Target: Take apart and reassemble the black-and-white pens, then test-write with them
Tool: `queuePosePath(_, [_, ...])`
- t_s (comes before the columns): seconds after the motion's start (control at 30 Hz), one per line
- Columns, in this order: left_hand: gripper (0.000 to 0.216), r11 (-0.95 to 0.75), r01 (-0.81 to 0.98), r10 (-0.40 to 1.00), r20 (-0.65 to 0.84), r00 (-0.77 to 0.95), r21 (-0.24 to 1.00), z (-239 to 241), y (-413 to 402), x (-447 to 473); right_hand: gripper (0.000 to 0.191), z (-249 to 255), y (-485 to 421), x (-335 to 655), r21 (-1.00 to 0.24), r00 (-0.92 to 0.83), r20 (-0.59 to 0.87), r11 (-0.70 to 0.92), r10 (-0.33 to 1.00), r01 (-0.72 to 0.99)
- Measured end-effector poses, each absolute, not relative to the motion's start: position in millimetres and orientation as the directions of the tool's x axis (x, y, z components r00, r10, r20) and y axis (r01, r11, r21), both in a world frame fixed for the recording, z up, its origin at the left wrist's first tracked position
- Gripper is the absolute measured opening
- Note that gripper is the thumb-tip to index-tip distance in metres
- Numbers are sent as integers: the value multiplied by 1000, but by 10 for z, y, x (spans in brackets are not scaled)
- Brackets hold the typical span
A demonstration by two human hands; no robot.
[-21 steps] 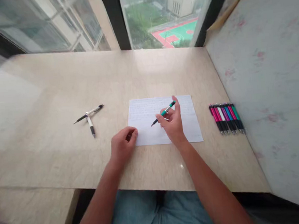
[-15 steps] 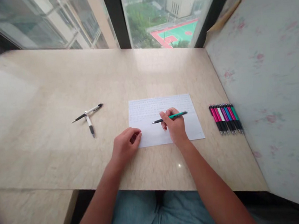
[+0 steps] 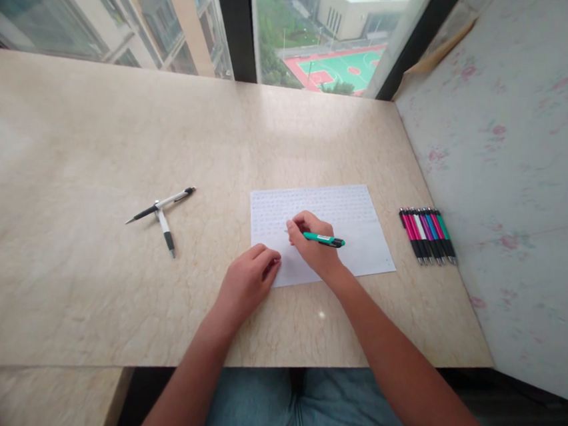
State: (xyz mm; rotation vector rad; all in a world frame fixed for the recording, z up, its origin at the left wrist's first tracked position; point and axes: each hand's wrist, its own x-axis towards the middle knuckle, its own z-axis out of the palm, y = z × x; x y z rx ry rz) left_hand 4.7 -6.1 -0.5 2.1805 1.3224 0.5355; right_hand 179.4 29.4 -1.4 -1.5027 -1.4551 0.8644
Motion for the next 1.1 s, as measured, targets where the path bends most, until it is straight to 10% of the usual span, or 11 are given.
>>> queuePosePath(1.1, [17,-351,705,900,13,436,616,36,-76,68,39,-96,373,1658,-645,110,320,131,941,753])
